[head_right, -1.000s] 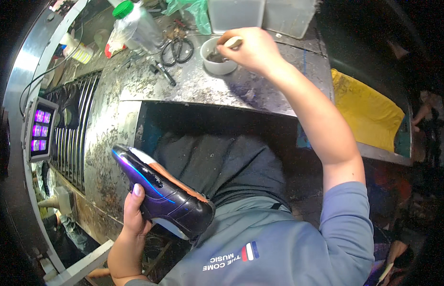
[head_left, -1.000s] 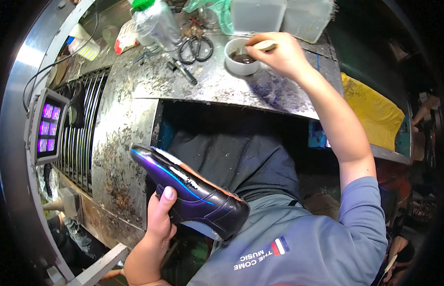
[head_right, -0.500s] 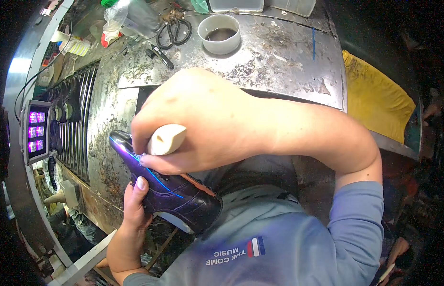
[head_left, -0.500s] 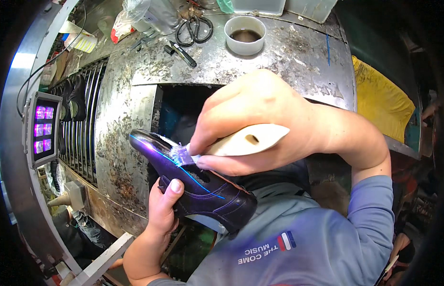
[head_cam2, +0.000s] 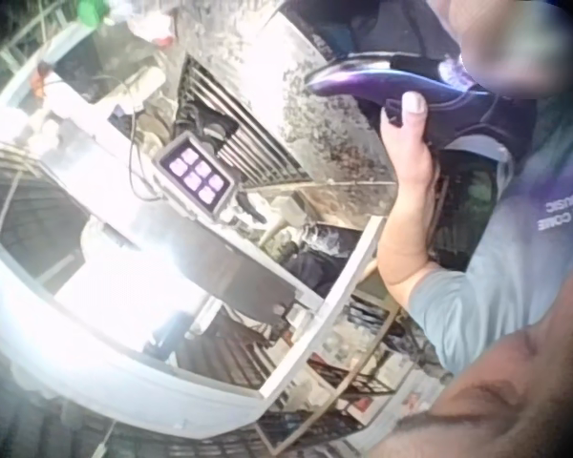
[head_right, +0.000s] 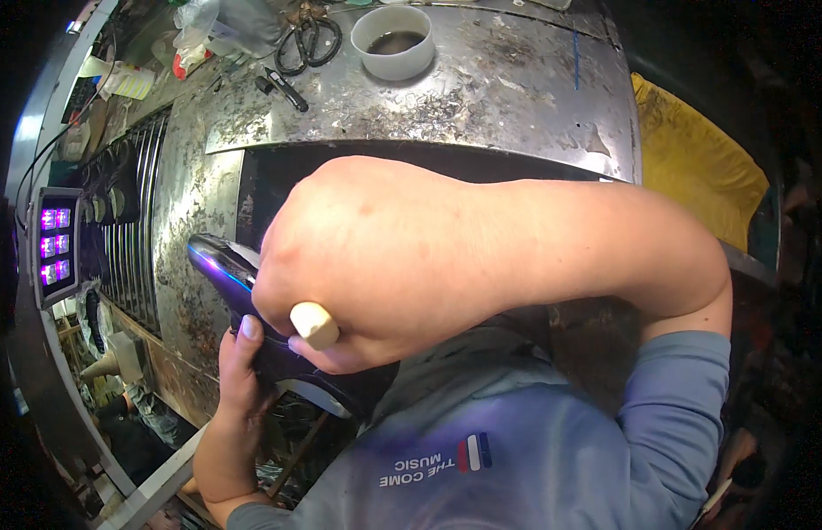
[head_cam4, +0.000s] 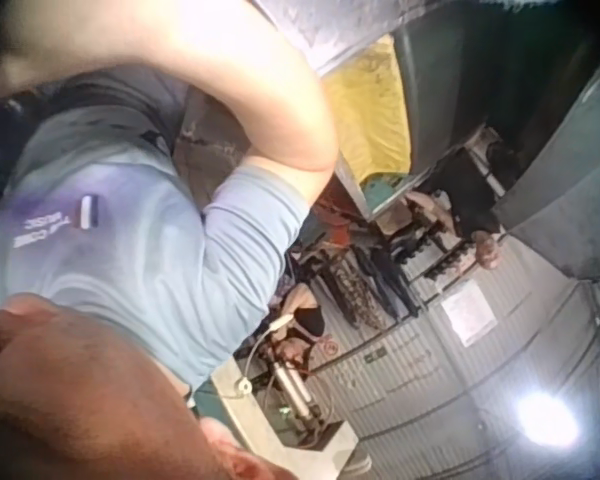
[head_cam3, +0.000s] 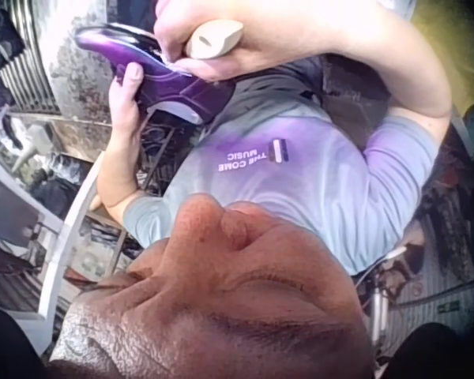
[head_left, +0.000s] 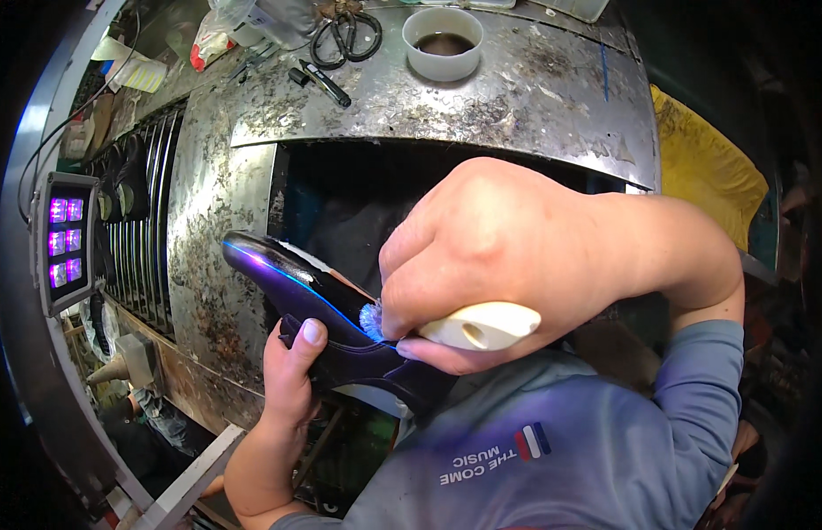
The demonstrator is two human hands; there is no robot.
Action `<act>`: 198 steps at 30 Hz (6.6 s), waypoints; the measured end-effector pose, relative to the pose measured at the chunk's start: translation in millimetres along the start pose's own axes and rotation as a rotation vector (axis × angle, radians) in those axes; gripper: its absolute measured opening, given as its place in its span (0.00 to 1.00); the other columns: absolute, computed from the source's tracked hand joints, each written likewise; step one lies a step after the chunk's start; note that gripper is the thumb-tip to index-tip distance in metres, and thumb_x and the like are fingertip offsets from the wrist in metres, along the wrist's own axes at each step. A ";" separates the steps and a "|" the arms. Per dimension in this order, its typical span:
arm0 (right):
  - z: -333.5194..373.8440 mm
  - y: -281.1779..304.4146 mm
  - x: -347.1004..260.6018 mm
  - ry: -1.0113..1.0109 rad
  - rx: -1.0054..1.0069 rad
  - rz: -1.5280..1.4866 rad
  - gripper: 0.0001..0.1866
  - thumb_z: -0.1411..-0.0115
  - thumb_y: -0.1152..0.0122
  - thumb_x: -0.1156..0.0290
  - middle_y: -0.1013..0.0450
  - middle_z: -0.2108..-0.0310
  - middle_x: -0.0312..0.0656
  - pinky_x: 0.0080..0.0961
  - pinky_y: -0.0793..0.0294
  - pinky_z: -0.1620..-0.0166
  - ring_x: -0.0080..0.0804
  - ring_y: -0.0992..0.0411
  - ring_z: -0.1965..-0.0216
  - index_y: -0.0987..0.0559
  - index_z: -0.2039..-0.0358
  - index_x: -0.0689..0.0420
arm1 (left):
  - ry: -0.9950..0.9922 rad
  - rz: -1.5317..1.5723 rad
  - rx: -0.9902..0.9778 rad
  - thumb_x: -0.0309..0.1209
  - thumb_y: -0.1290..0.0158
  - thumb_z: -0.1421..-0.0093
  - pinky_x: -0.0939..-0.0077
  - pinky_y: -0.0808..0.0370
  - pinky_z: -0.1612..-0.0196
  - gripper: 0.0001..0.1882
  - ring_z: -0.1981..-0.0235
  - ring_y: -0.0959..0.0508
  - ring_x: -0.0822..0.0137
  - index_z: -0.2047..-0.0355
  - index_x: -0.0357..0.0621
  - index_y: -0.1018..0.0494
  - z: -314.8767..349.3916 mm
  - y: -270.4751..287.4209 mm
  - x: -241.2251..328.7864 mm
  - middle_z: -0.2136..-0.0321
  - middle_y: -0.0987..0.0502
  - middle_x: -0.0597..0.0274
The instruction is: The person applies a dark liquid to the sole of a black shoe using a brush, repeatedly dipping the brush into a small container. They handle a plastic bottle and a green cap, then continue applying the liquid to the shoe sole and briefly to the upper part of the shoe.
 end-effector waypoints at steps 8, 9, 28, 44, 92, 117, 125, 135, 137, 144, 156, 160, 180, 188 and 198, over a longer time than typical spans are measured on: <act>1.8 6.7 -7.3 -0.002 -0.038 -0.081 0.07 0.45 0.35 0.67 0.30 0.78 0.40 0.38 0.30 0.75 0.45 0.28 0.76 0.24 0.73 0.55 | -0.025 0.006 0.006 0.45 0.43 0.34 0.64 0.24 0.44 0.30 0.50 0.20 0.60 0.42 0.33 0.33 -0.7 4.6 -3.0 0.50 0.22 0.52; 2.3 7.1 -7.9 0.000 -0.033 -0.087 0.08 0.45 0.35 0.67 0.30 0.78 0.40 0.38 0.30 0.75 0.45 0.28 0.77 0.24 0.74 0.56 | -0.026 0.021 0.015 0.45 0.43 0.34 0.64 0.24 0.44 0.31 0.50 0.20 0.60 0.42 0.33 0.33 -0.8 7.0 -5.0 0.50 0.22 0.51; 4.4 35.3 -29.7 0.057 0.038 0.018 0.09 0.50 0.33 0.70 0.31 0.79 0.38 0.35 0.30 0.77 0.42 0.29 0.78 0.27 0.78 0.56 | -0.063 0.531 -0.058 0.60 0.59 0.30 0.50 0.34 0.34 0.38 0.38 0.29 0.53 0.31 0.46 0.42 -24.9 13.6 -46.2 0.37 0.31 0.51; -5.4 45.0 -34.2 0.124 0.034 0.050 0.14 0.55 0.32 0.68 0.35 0.79 0.37 0.34 0.31 0.79 0.38 0.29 0.78 0.31 0.81 0.56 | 0.058 0.801 -0.249 0.62 0.63 0.30 0.48 0.44 0.29 0.38 0.31 0.37 0.52 0.30 0.51 0.45 -44.4 -24.6 -59.1 0.32 0.38 0.54; 33.3 91.6 97.4 -0.480 0.587 0.496 0.10 0.48 0.30 0.61 0.18 0.69 0.40 0.30 0.20 0.61 0.34 0.18 0.67 0.13 0.67 0.50 | 0.584 1.550 -0.542 0.36 0.45 0.37 0.74 0.22 0.64 0.27 0.63 0.18 0.65 0.41 0.36 0.35 -41.4 -58.5 -91.6 0.58 0.19 0.61; -28.0 28.5 -16.0 0.023 0.152 0.053 0.07 0.54 0.33 0.69 0.25 0.81 0.49 0.41 0.23 0.67 0.50 0.23 0.73 0.18 0.81 0.59 | 0.490 1.449 -0.466 0.37 0.43 0.34 0.79 0.21 0.66 0.28 0.64 0.18 0.68 0.39 0.38 0.37 -29.9 -63.0 -107.2 0.59 0.20 0.63; -25.7 23.9 -14.7 0.018 0.173 -0.077 0.08 0.54 0.33 0.68 0.24 0.79 0.48 0.39 0.22 0.66 0.49 0.23 0.73 0.16 0.76 0.59 | 0.577 1.538 -0.609 0.34 0.45 0.34 0.78 0.20 0.73 0.24 0.70 0.17 0.68 0.41 0.37 0.36 -29.5 -76.1 -107.1 0.63 0.19 0.61; -18.4 17.4 -8.3 0.068 0.212 -0.268 0.06 0.54 0.36 0.73 0.23 0.79 0.49 0.36 0.23 0.67 0.45 0.23 0.75 0.17 0.75 0.62 | 0.689 1.686 -0.858 0.30 0.54 0.29 0.74 0.18 0.75 0.21 0.73 0.17 0.65 0.39 0.35 0.37 -33.8 -94.8 -123.5 0.65 0.20 0.57; -17.7 15.3 -8.6 0.079 0.202 -0.277 0.07 0.55 0.36 0.74 0.23 0.79 0.49 0.36 0.23 0.67 0.45 0.23 0.75 0.17 0.75 0.62 | 0.704 1.652 -0.849 0.31 0.55 0.29 0.71 0.17 0.73 0.21 0.72 0.16 0.63 0.39 0.36 0.37 -30.5 -94.4 -119.2 0.65 0.20 0.57; -14.7 23.6 -16.8 0.055 0.062 -0.164 0.06 0.51 0.33 0.72 0.23 0.75 0.43 0.37 0.24 0.66 0.46 0.23 0.70 0.20 0.72 0.58 | 0.699 1.638 -0.775 0.32 0.54 0.29 0.70 0.17 0.73 0.20 0.72 0.16 0.61 0.40 0.36 0.36 -23.4 -95.6 -121.5 0.66 0.20 0.56; -11.3 14.1 -10.7 0.021 0.050 -0.179 0.06 0.51 0.35 0.71 0.25 0.77 0.44 0.39 0.25 0.67 0.48 0.25 0.71 0.20 0.73 0.58 | 0.686 1.723 -1.039 0.30 0.57 0.29 0.72 0.17 0.76 0.20 0.73 0.15 0.58 0.41 0.33 0.37 -33.0 -106.6 -116.2 0.67 0.19 0.51; -9.9 7.8 -5.3 0.029 0.064 -0.190 0.05 0.51 0.35 0.71 0.24 0.76 0.43 0.39 0.25 0.66 0.47 0.24 0.70 0.20 0.73 0.57 | 0.659 1.759 -1.112 0.29 0.57 0.29 0.72 0.16 0.76 0.19 0.73 0.15 0.57 0.41 0.33 0.37 -33.4 -106.4 -118.8 0.66 0.19 0.50; 3.8 8.1 6.5 -0.007 0.033 -0.228 0.08 0.53 0.32 0.70 0.21 0.75 0.44 0.35 0.23 0.64 0.41 0.22 0.71 0.16 0.71 0.58 | 0.601 1.774 -1.280 0.27 0.60 0.28 0.73 0.17 0.74 0.17 0.73 0.14 0.58 0.42 0.33 0.37 -33.5 -110.8 -115.1 0.69 0.17 0.50; 15.7 17.5 9.2 -0.080 -0.044 -0.193 0.07 0.50 0.34 0.72 0.20 0.71 0.43 0.35 0.23 0.61 0.42 0.21 0.67 0.17 0.69 0.58 | 0.621 1.766 -1.305 0.26 0.59 0.28 0.73 0.16 0.73 0.17 0.72 0.14 0.57 0.42 0.33 0.37 -33.2 -112.7 -117.3 0.68 0.16 0.51; 24.3 31.1 21.5 -0.136 -0.064 -0.210 0.08 0.52 0.33 0.71 0.20 0.74 0.44 0.33 0.24 0.65 0.39 0.22 0.71 0.16 0.71 0.60 | 0.592 1.723 -1.271 0.23 0.47 0.35 0.76 0.17 0.74 0.23 0.71 0.14 0.58 0.41 0.31 0.37 -28.5 -121.9 -108.0 0.65 0.16 0.51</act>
Point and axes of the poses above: each hand's wrist, its own z-axis away from the middle knuckle, its own y-axis out of the back of the hand, x = y × z, the point moved 1 cm from there along -z, towards the middle knuckle
